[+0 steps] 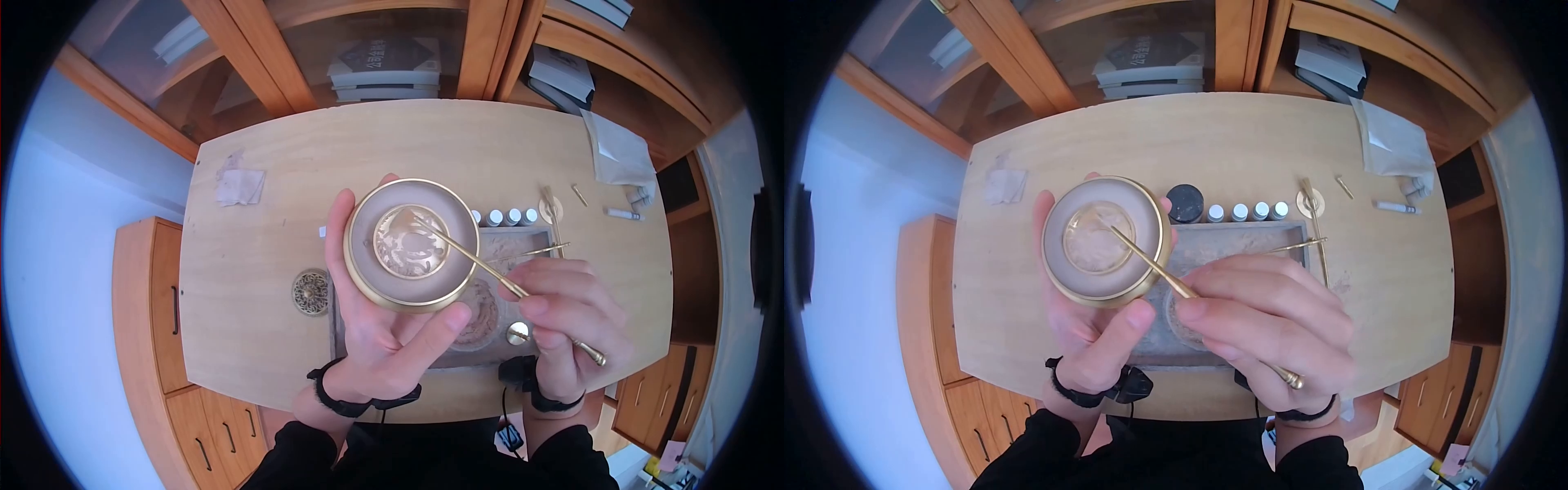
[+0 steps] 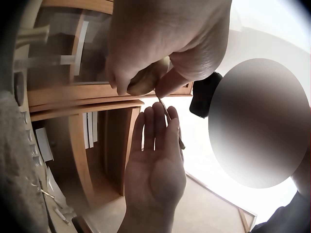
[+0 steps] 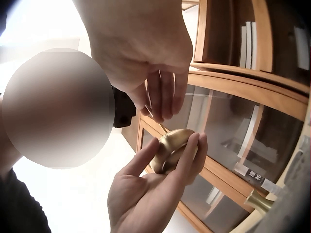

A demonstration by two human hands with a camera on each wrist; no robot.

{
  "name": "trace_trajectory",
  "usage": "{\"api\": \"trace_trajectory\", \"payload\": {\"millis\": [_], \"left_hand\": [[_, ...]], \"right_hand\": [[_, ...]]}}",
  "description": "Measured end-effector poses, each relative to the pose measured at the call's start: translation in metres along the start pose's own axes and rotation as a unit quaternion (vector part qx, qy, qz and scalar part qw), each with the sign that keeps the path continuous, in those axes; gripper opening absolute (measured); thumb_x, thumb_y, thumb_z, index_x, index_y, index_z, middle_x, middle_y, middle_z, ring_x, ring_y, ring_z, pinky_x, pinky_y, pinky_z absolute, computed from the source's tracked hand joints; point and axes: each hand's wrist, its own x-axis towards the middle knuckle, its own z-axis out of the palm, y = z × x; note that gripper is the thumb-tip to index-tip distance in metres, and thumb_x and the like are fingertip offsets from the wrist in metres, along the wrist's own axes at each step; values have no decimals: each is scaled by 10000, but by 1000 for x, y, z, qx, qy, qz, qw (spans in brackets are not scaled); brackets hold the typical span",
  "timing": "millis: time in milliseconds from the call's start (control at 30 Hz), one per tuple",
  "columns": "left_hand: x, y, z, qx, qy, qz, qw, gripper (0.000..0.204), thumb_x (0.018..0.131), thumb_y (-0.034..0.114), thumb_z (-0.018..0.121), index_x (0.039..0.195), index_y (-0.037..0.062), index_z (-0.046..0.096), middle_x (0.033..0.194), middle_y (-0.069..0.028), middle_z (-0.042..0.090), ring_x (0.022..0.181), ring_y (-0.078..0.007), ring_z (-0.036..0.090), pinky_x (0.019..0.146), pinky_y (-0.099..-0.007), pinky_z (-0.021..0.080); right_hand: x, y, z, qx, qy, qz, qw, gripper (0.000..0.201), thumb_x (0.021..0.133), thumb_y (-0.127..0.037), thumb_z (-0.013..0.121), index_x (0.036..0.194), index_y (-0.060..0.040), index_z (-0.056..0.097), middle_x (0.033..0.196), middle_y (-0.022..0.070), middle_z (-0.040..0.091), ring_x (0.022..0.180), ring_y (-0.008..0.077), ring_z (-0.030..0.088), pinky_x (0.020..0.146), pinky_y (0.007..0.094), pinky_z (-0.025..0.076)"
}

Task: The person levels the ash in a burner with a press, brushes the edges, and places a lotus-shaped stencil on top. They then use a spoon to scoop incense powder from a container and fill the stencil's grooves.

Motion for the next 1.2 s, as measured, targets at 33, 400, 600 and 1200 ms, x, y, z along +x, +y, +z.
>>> {"api": "trace_trajectory", "payload": {"millis": [33, 400, 600, 1200], "left_hand": [[0, -1, -1, 4, -5, 6, 1000, 1068, 811, -32, 671, 1496, 85, -141, 1552, -228, 106, 1420, -301, 252, 1146, -445, 250], [-1, 0, 2, -30, -1, 3, 1000, 1062, 811, -57, 656, 1498, 88, -140, 1552, -228, 94, 1427, -299, 234, 1148, -445, 244], [-2, -1, 1, -34, -8, 0, 999, 1066, 810, -51, 666, 1498, 86, -137, 1551, -228, 96, 1427, -296, 234, 1147, -443, 250], [1, 3, 0, -95, -26, -29, 995, 1080, 770, -59, 689, 1515, 127, -71, 1561, -207, 105, 1431, -298, 237, 1139, -461, 290]], "right_hand": [[0, 0, 0, 2, -5, 2, 1000, 224, 767, -86, 706, 976, -4, 714, 904, 177, 690, 804, 322, 668, 714, 380, 550], [2, -4, 2, -4, -18, 9, 1000, 228, 758, -60, 710, 979, -6, 714, 912, 170, 693, 817, 313, 671, 730, 376, 550], [2, -5, 0, -5, -32, 8, 999, 244, 751, -73, 722, 986, -7, 713, 912, 171, 692, 823, 315, 674, 718, 376, 551], [2, -7, -2, 30, 8, 30, 999, 189, 800, -127, 693, 943, -6, 717, 885, 168, 698, 807, 313, 683, 716, 379, 554]]}}
